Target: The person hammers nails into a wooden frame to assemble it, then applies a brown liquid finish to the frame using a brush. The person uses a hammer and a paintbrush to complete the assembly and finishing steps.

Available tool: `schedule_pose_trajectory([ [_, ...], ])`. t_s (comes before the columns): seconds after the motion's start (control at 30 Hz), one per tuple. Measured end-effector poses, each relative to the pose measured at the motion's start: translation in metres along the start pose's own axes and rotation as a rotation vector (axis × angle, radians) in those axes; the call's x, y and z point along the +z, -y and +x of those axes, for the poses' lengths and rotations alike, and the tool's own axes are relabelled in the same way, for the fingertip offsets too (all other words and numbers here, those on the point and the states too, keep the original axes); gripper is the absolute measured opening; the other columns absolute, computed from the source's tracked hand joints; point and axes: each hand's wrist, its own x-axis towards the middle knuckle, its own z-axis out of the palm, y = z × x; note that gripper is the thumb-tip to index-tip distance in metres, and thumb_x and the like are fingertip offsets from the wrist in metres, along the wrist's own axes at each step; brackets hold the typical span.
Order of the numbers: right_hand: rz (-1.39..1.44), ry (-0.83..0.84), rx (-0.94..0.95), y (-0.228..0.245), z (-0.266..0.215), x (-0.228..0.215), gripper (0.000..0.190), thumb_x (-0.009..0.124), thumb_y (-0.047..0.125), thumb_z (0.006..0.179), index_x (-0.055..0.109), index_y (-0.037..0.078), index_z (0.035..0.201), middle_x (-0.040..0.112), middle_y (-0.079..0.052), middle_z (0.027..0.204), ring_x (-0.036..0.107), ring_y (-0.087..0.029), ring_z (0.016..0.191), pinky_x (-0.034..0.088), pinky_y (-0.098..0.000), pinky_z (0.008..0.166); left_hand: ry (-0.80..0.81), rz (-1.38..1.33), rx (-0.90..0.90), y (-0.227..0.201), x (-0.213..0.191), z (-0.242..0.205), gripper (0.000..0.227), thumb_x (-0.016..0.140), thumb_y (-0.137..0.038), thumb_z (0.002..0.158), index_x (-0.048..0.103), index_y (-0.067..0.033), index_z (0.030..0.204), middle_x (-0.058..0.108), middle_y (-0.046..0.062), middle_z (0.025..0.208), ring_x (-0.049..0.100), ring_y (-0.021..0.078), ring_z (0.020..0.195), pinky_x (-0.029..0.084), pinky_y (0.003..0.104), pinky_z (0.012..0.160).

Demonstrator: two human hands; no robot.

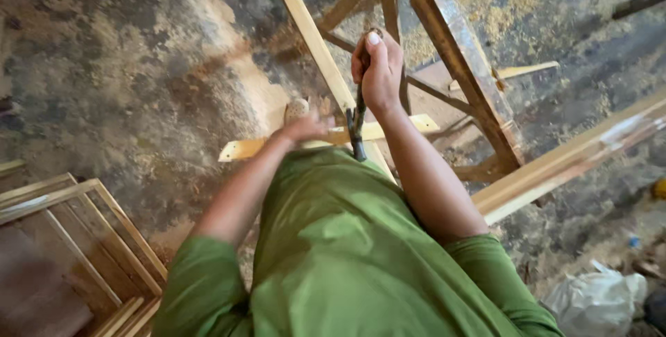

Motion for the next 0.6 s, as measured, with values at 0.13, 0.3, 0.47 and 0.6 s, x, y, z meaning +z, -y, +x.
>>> schedule_pose_trajectory([
  [0.13,-0.028,0.005,-0.018,-0.001,-0.002,-0.002,0.041,0.044,0.033,0.107,0.053,0.004,0.08,0.052,-0.004,0.06,0.046,-0.012,0.048,0.035,-0.0278,0.045,0.094,0.366,-0.105,-0.01,0.003,-0.04,0.063,0.067,-0.063,0.081,0.071,-0.014,0.119,0.071,0.018,0.122,0.067,0.0347,0.113,0.052,0.048,0.097],
  [0.3,0.083,0.046,-0.048,-0.001,-0.029,-0.013,0.04,0.045,0.031,0.106,0.055,0.003,0.08,0.053,-0.005,0.063,0.046,-0.012,0.052,0.034,-0.0284,0.048,0.02,0.368,-0.13,-0.03,-0.004,-0.049,0.055,0.067,-0.064,0.08,0.076,-0.0182,0.109,0.075,0.016,0.114,0.07,0.0349,0.108,0.054,0.048,0.092],
  [0.47,0.094,0.093,-0.3,0.002,-0.079,-0.034,0.038,0.044,0.036,0.103,0.053,0.003,0.087,0.052,-0.006,0.068,0.045,-0.014,0.057,0.035,-0.0291,0.052,-0.04,0.389,-0.152,-0.027,0.003,-0.049,0.057,0.071,-0.065,0.079,0.078,-0.0161,0.107,0.073,0.015,0.116,0.069,0.0354,0.109,0.054,0.049,0.092],
  [0.6,0.326,0.112,-0.135,0.012,-0.139,-0.049,0.043,0.049,0.036,0.109,0.053,0.003,0.081,0.049,-0.007,0.066,0.045,-0.018,0.057,0.035,-0.0313,0.053,-0.064,0.4,-0.188,-0.025,0.007,-0.043,0.055,0.072,-0.062,0.078,0.076,-0.0182,0.11,0.071,0.015,0.116,0.066,0.0368,0.11,0.053,0.051,0.092],
])
